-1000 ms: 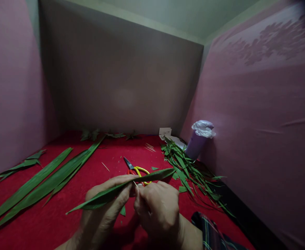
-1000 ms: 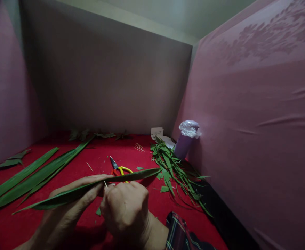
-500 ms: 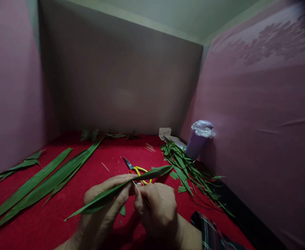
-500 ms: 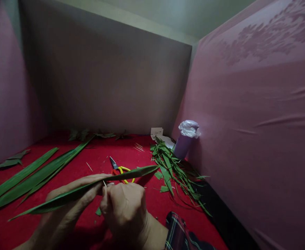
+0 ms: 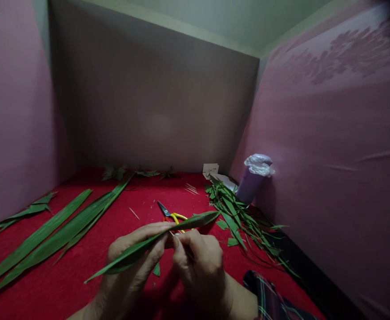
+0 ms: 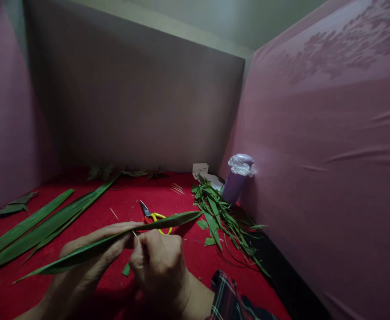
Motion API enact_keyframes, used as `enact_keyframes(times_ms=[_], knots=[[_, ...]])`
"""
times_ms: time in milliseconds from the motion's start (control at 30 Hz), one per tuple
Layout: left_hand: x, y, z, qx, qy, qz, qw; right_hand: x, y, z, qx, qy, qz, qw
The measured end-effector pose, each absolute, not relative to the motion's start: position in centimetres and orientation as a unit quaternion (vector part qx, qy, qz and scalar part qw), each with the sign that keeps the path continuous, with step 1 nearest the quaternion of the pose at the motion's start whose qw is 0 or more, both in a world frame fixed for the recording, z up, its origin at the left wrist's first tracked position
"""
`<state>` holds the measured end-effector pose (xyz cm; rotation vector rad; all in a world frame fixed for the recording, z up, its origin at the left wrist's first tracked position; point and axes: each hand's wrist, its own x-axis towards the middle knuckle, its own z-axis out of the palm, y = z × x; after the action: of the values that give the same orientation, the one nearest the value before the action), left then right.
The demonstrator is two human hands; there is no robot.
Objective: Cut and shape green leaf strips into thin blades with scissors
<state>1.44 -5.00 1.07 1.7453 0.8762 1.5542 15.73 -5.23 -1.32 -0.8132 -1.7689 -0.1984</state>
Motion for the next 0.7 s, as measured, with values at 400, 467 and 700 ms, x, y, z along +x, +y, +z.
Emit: enact_keyframes(times_ms=[400,467,700], knots=[[1.0,-4.4,0.0,0.671,0.322,0.592,0.31,15.5,-5.4,-1.3,-0.363,-0.747,0.075,0.552],[0.9,-4.3,-0.2,0.673,0.322,0.59,0.31,15.3,-5.4,-1.2,-0.376,-0.713,0.225,0.548],[1.0,-4.0,0.1,0.688,0.35,0.572,0.278,15.0,-5.0,-1.4,-0.361,-0.618,0.435,0.547]])
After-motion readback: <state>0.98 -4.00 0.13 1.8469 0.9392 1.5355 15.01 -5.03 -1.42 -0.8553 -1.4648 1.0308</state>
